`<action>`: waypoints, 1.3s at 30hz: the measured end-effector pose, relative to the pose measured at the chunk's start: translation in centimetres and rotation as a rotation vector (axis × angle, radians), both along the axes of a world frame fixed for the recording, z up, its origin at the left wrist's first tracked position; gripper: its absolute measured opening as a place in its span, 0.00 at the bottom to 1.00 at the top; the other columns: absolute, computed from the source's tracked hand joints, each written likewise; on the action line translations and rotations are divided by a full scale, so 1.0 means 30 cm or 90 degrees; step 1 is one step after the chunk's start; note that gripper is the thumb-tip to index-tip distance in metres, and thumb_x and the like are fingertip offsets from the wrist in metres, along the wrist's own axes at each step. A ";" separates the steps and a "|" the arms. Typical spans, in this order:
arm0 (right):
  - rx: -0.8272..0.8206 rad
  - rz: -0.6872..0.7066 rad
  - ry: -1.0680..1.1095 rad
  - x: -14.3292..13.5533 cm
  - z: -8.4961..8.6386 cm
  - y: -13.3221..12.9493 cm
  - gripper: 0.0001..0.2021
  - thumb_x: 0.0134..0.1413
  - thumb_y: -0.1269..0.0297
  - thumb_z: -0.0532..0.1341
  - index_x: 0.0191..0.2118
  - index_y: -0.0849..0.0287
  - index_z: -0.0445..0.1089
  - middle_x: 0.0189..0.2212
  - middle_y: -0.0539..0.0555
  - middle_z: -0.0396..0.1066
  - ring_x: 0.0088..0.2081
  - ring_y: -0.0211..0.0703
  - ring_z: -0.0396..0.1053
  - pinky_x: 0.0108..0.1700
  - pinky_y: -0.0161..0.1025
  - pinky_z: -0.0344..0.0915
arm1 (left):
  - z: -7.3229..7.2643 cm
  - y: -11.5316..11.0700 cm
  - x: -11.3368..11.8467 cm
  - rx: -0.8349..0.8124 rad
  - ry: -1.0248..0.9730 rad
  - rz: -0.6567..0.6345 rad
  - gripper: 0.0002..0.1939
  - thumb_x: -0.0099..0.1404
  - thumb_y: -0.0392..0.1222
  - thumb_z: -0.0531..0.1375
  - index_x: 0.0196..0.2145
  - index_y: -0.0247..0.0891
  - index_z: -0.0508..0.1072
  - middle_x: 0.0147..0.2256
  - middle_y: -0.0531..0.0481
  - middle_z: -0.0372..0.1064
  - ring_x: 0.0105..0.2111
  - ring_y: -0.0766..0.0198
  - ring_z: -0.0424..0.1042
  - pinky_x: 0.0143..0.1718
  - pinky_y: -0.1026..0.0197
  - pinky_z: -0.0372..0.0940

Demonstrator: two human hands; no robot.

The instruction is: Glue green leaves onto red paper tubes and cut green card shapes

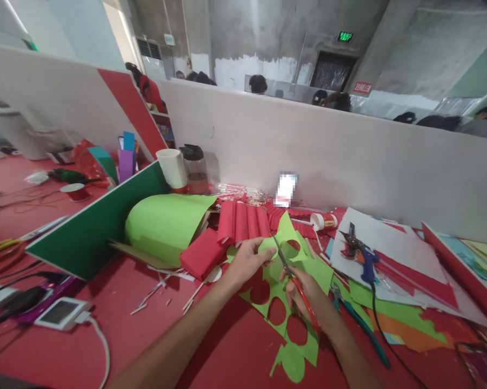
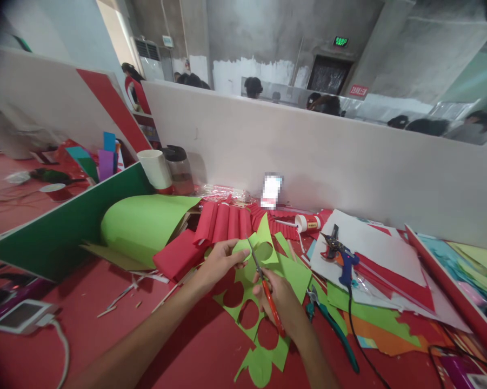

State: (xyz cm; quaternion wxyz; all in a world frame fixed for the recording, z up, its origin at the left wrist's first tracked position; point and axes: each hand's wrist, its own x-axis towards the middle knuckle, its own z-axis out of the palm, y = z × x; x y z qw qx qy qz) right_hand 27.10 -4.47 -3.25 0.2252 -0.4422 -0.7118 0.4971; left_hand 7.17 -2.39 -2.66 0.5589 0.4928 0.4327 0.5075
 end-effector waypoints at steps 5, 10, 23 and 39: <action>-0.032 -0.027 0.002 -0.007 0.005 -0.001 0.27 0.58 0.34 0.56 0.41 0.57 0.64 0.17 0.44 0.60 0.16 0.36 0.58 0.19 0.32 0.57 | -0.001 0.001 0.000 0.000 0.003 0.008 0.14 0.59 0.51 0.65 0.31 0.36 0.75 0.25 0.53 0.70 0.27 0.64 0.69 0.30 0.63 0.62; -0.035 -0.024 0.008 0.001 -0.009 0.004 0.25 0.59 0.35 0.56 0.39 0.57 0.64 0.15 0.43 0.59 0.15 0.35 0.57 0.17 0.30 0.56 | -0.013 0.006 0.000 0.000 -0.001 0.003 0.13 0.59 0.50 0.65 0.31 0.36 0.74 0.26 0.54 0.69 0.27 0.64 0.70 0.32 0.63 0.64; -0.087 -0.044 0.014 -0.002 -0.007 0.005 0.24 0.59 0.37 0.59 0.39 0.56 0.63 0.15 0.43 0.60 0.14 0.33 0.55 0.15 0.29 0.55 | -0.010 0.004 0.002 -0.009 -0.047 0.027 0.20 0.59 0.58 0.66 0.33 0.35 0.73 0.28 0.54 0.68 0.25 0.68 0.68 0.30 0.65 0.63; -0.073 -0.008 0.005 0.007 0.000 -0.001 0.31 0.55 0.31 0.58 0.44 0.58 0.64 0.16 0.43 0.59 0.16 0.33 0.54 0.18 0.30 0.54 | -0.023 0.020 -0.018 0.003 -0.006 -0.005 0.21 0.59 0.58 0.66 0.30 0.36 0.71 0.25 0.54 0.66 0.25 0.67 0.68 0.31 0.64 0.64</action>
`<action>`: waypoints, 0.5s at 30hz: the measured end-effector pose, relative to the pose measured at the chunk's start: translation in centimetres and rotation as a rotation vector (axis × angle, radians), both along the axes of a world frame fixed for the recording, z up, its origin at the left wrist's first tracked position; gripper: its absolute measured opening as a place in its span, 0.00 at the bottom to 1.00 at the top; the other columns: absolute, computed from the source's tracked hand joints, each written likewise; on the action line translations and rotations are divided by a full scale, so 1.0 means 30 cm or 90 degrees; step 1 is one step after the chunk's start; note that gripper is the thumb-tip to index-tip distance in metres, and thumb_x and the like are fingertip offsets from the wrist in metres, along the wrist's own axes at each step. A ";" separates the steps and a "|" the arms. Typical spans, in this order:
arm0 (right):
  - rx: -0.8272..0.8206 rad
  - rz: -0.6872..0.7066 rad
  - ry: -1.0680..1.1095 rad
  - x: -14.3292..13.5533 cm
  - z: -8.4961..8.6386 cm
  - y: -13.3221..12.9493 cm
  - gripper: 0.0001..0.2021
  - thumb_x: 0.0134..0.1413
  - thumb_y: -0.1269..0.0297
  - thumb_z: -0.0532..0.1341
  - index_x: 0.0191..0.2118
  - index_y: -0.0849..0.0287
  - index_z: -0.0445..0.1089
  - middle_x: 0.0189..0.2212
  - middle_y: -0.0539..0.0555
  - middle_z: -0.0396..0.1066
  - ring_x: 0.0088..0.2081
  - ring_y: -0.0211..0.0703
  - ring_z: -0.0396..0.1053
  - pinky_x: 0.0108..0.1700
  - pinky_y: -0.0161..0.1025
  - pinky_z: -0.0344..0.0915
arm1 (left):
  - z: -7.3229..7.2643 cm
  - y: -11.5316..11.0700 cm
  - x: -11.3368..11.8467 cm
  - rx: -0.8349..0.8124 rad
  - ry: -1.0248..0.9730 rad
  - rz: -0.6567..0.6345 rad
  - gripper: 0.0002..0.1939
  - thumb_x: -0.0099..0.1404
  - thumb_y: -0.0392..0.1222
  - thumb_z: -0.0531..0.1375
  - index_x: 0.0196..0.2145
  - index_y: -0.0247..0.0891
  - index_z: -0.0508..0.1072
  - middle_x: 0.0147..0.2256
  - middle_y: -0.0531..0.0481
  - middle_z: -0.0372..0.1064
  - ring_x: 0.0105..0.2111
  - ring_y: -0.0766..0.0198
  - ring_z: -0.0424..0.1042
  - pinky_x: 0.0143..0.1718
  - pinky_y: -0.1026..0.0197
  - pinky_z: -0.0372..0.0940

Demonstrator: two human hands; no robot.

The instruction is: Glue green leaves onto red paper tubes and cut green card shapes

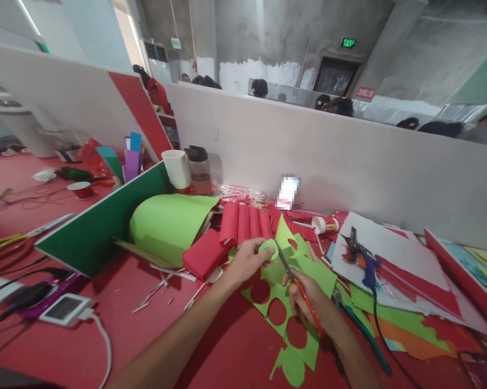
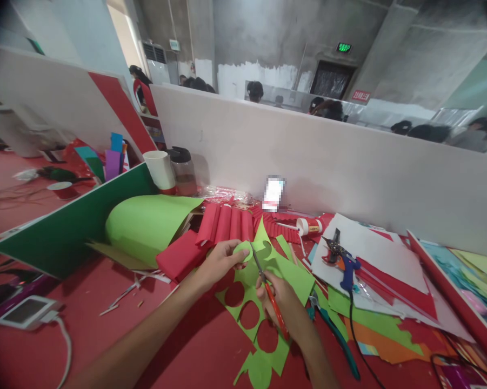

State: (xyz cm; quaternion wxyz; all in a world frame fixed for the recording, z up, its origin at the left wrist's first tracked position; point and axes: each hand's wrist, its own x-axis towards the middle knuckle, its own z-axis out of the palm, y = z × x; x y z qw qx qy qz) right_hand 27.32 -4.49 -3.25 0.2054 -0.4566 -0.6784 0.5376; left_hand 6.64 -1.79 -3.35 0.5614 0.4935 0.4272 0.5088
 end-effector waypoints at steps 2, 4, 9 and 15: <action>-0.008 -0.005 0.000 0.000 -0.002 0.000 0.32 0.54 0.30 0.57 0.44 0.58 0.63 0.15 0.43 0.59 0.15 0.34 0.54 0.17 0.31 0.54 | -0.001 0.003 -0.006 -0.006 0.019 -0.003 0.20 0.59 0.57 0.66 0.30 0.36 0.72 0.26 0.53 0.67 0.26 0.66 0.69 0.30 0.64 0.64; -0.004 0.001 0.002 0.006 -0.011 0.004 0.32 0.54 0.30 0.57 0.45 0.58 0.63 0.15 0.43 0.59 0.15 0.34 0.55 0.17 0.30 0.54 | -0.002 0.005 -0.013 -0.012 0.036 -0.010 0.19 0.59 0.57 0.65 0.32 0.36 0.73 0.26 0.52 0.69 0.27 0.65 0.71 0.29 0.65 0.63; 0.014 0.046 -0.005 0.030 -0.045 0.023 0.31 0.55 0.31 0.57 0.46 0.58 0.62 0.15 0.42 0.60 0.15 0.33 0.55 0.17 0.30 0.54 | -0.009 0.008 -0.024 -0.007 0.063 -0.028 0.18 0.61 0.54 0.65 0.33 0.35 0.74 0.26 0.50 0.71 0.26 0.66 0.70 0.30 0.64 0.63; -0.013 0.035 0.002 0.022 -0.041 0.022 0.33 0.54 0.30 0.58 0.46 0.58 0.62 0.15 0.42 0.60 0.14 0.33 0.55 0.16 0.29 0.54 | -0.005 0.010 -0.028 -0.013 0.063 -0.042 0.17 0.61 0.54 0.65 0.33 0.35 0.75 0.25 0.51 0.71 0.24 0.67 0.68 0.29 0.65 0.63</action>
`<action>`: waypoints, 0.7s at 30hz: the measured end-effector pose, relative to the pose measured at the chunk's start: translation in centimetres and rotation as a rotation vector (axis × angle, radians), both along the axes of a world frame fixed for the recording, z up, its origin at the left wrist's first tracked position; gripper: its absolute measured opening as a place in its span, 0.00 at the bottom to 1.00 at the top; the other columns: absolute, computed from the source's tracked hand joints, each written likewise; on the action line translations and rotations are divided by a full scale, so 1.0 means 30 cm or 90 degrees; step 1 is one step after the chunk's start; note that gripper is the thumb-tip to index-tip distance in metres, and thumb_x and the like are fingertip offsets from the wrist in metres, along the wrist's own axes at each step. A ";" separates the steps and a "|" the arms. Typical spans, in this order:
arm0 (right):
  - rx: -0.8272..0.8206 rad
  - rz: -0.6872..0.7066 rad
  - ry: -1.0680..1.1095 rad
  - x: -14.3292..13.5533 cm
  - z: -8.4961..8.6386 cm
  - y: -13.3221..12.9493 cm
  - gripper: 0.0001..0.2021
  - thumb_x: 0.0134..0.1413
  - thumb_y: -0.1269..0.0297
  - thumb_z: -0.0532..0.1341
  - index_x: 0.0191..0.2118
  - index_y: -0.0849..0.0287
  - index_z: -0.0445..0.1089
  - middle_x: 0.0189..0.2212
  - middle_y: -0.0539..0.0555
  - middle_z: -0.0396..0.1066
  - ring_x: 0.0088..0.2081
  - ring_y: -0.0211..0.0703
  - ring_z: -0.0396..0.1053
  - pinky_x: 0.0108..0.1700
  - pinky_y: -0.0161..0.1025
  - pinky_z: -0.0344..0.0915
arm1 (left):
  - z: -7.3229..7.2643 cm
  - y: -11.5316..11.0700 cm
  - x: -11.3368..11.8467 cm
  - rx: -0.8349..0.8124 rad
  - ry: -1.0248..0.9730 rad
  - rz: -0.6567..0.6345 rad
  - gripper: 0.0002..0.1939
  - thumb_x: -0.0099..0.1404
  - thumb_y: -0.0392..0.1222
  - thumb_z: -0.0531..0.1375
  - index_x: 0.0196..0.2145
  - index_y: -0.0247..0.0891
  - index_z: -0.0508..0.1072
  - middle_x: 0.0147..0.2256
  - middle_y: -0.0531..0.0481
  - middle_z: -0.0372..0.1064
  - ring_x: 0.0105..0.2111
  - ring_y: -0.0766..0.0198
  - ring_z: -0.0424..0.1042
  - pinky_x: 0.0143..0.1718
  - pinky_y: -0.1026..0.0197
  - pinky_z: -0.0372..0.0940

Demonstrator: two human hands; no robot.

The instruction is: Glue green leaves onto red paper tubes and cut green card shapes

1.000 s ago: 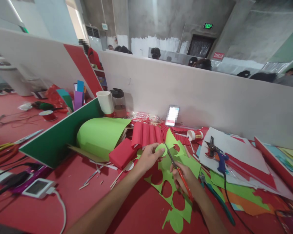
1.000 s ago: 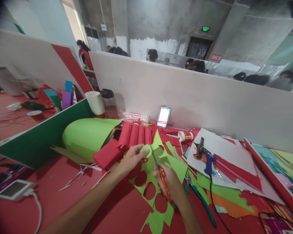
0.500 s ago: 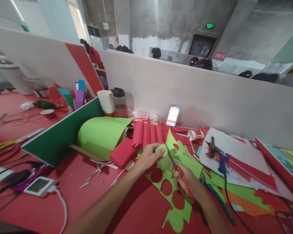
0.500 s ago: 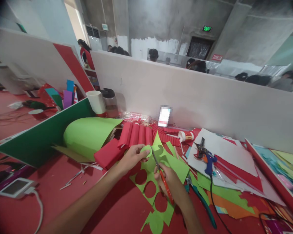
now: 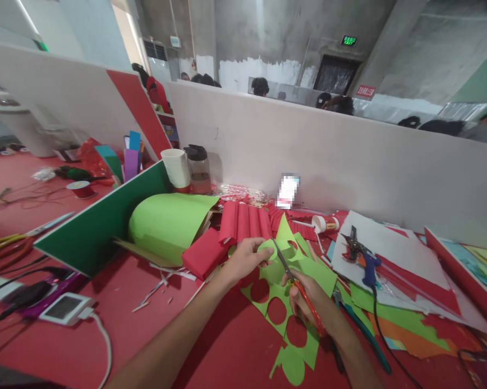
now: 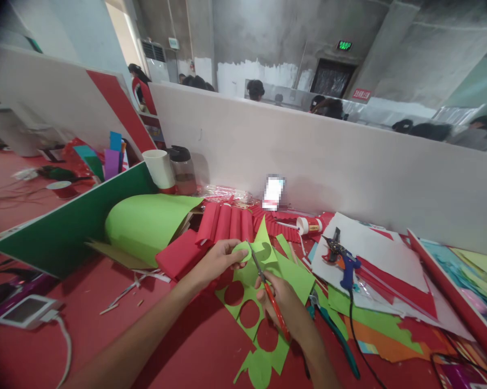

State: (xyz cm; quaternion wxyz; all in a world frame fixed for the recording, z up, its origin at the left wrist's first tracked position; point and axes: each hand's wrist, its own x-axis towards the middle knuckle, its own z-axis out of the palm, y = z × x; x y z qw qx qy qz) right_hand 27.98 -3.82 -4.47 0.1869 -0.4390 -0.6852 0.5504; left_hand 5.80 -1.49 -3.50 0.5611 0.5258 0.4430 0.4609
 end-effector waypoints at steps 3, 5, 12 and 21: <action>0.002 -0.019 -0.011 -0.010 0.021 -0.012 0.30 0.57 0.32 0.56 0.45 0.57 0.63 0.15 0.43 0.60 0.15 0.34 0.56 0.16 0.29 0.55 | 0.000 0.002 0.000 -0.002 -0.002 0.002 0.18 0.60 0.55 0.65 0.33 0.35 0.75 0.25 0.51 0.71 0.24 0.67 0.69 0.28 0.65 0.63; 0.006 -0.025 -0.018 -0.015 0.031 -0.018 0.28 0.59 0.33 0.54 0.45 0.57 0.64 0.16 0.43 0.61 0.15 0.33 0.56 0.16 0.28 0.56 | -0.002 0.003 0.001 -0.003 -0.007 0.006 0.18 0.60 0.56 0.65 0.33 0.35 0.75 0.25 0.51 0.71 0.25 0.66 0.69 0.28 0.64 0.63; -0.020 -0.045 -0.011 -0.023 0.031 -0.019 0.27 0.59 0.33 0.55 0.40 0.57 0.63 0.15 0.43 0.60 0.14 0.33 0.57 0.16 0.28 0.56 | -0.003 0.003 0.000 -0.003 -0.010 0.007 0.18 0.60 0.55 0.65 0.34 0.35 0.75 0.26 0.51 0.71 0.25 0.67 0.69 0.29 0.64 0.63; -0.030 -0.053 -0.015 -0.018 0.033 -0.018 0.23 0.61 0.38 0.57 0.40 0.56 0.62 0.14 0.42 0.60 0.13 0.32 0.56 0.15 0.28 0.56 | 0.003 0.001 0.001 -0.010 -0.012 0.014 0.18 0.60 0.55 0.66 0.33 0.35 0.74 0.26 0.51 0.70 0.25 0.66 0.70 0.29 0.64 0.63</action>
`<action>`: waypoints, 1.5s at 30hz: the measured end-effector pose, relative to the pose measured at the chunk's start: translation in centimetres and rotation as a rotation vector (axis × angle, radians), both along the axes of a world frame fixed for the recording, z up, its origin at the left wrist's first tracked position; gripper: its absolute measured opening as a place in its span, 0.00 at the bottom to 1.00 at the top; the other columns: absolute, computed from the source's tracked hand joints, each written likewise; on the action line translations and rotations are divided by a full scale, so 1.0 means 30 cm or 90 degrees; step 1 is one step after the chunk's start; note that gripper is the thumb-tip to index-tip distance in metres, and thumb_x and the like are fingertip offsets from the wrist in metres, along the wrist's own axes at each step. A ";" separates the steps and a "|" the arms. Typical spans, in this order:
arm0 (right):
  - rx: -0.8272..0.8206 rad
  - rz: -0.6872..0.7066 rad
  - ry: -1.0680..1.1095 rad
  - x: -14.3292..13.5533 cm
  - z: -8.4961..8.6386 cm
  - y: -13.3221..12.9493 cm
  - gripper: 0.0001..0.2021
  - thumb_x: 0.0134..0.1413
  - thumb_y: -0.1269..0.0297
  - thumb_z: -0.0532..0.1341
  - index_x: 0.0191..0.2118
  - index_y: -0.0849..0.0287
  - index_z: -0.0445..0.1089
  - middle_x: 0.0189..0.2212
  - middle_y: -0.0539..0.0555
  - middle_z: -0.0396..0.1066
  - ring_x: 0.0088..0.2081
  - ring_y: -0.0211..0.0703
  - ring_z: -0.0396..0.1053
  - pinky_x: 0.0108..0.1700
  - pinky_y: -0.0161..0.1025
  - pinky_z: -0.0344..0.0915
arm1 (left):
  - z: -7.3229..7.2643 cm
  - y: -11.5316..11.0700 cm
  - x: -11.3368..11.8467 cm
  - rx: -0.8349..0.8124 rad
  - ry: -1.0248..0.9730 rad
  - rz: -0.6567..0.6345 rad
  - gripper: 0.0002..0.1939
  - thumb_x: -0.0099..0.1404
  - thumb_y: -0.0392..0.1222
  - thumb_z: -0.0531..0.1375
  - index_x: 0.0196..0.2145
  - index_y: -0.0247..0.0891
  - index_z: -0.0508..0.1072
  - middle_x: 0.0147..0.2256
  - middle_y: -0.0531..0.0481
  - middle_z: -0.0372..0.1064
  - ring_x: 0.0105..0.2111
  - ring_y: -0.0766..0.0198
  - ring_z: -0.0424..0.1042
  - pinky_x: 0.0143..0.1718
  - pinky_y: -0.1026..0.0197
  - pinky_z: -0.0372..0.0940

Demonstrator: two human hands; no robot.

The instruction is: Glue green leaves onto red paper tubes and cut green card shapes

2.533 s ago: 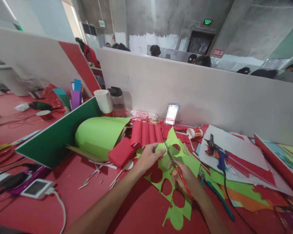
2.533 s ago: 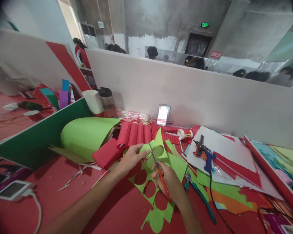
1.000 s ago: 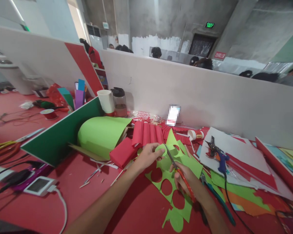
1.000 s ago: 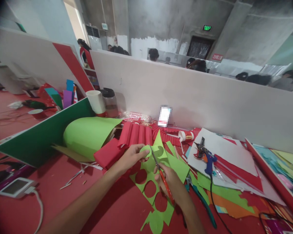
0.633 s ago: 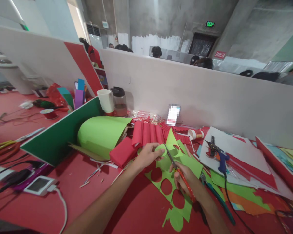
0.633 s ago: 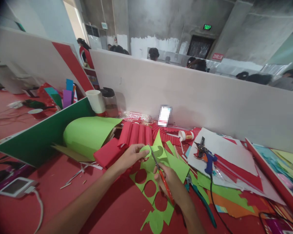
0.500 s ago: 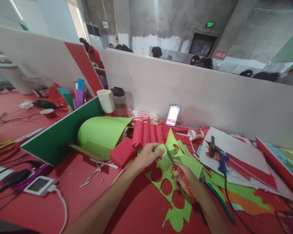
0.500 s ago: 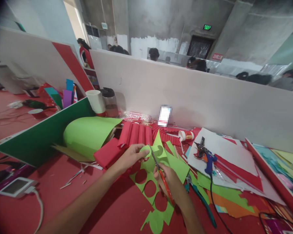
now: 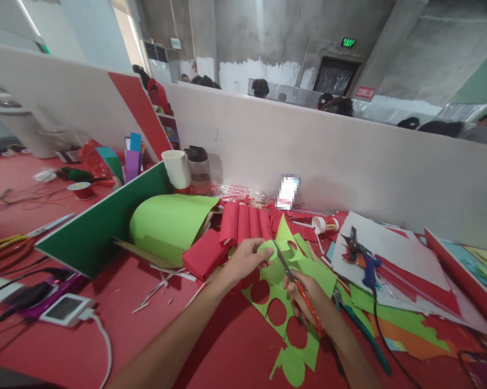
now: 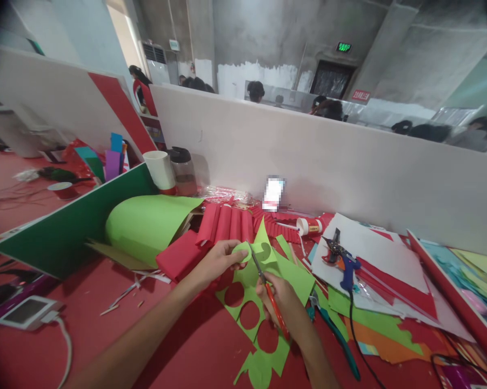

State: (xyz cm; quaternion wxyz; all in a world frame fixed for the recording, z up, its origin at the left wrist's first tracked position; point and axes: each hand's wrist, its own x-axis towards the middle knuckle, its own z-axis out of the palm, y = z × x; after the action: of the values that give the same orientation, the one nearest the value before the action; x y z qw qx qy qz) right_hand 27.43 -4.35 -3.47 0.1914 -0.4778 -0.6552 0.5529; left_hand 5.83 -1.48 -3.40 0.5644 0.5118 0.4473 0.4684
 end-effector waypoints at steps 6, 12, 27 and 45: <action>-0.011 0.009 0.009 0.005 -0.048 0.019 0.26 0.59 0.34 0.55 0.38 0.55 0.62 0.13 0.42 0.61 0.11 0.32 0.56 0.14 0.28 0.55 | 0.005 -0.002 0.005 -0.002 -0.027 0.018 0.20 0.59 0.58 0.66 0.31 0.35 0.72 0.25 0.53 0.67 0.24 0.67 0.70 0.29 0.65 0.64; -0.007 0.015 0.020 0.000 -0.073 0.026 0.29 0.57 0.31 0.54 0.40 0.56 0.63 0.12 0.42 0.62 0.10 0.33 0.56 0.12 0.28 0.54 | -0.003 0.004 0.008 0.015 -0.052 0.018 0.21 0.58 0.58 0.67 0.28 0.37 0.69 0.22 0.57 0.62 0.22 0.70 0.66 0.31 0.64 0.66; 0.021 0.018 0.015 0.009 -0.087 0.026 0.32 0.56 0.30 0.55 0.45 0.57 0.64 0.13 0.42 0.61 0.12 0.33 0.57 0.12 0.27 0.54 | 0.005 -0.003 0.004 0.024 -0.001 0.000 0.21 0.59 0.59 0.66 0.32 0.36 0.74 0.26 0.51 0.69 0.26 0.65 0.71 0.27 0.65 0.63; 0.018 0.012 0.005 0.000 -0.007 0.007 0.25 0.62 0.35 0.53 0.39 0.56 0.62 0.13 0.42 0.60 0.12 0.33 0.55 0.14 0.28 0.56 | 0.006 -0.003 0.012 0.006 0.009 0.016 0.22 0.57 0.61 0.66 0.31 0.36 0.73 0.25 0.51 0.70 0.26 0.64 0.71 0.28 0.64 0.64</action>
State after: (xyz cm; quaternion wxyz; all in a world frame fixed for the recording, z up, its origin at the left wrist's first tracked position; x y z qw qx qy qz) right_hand 27.42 -4.14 -3.68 0.1957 -0.4670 -0.6667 0.5469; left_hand 6.20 -1.57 -3.22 0.5528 0.5121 0.4557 0.4738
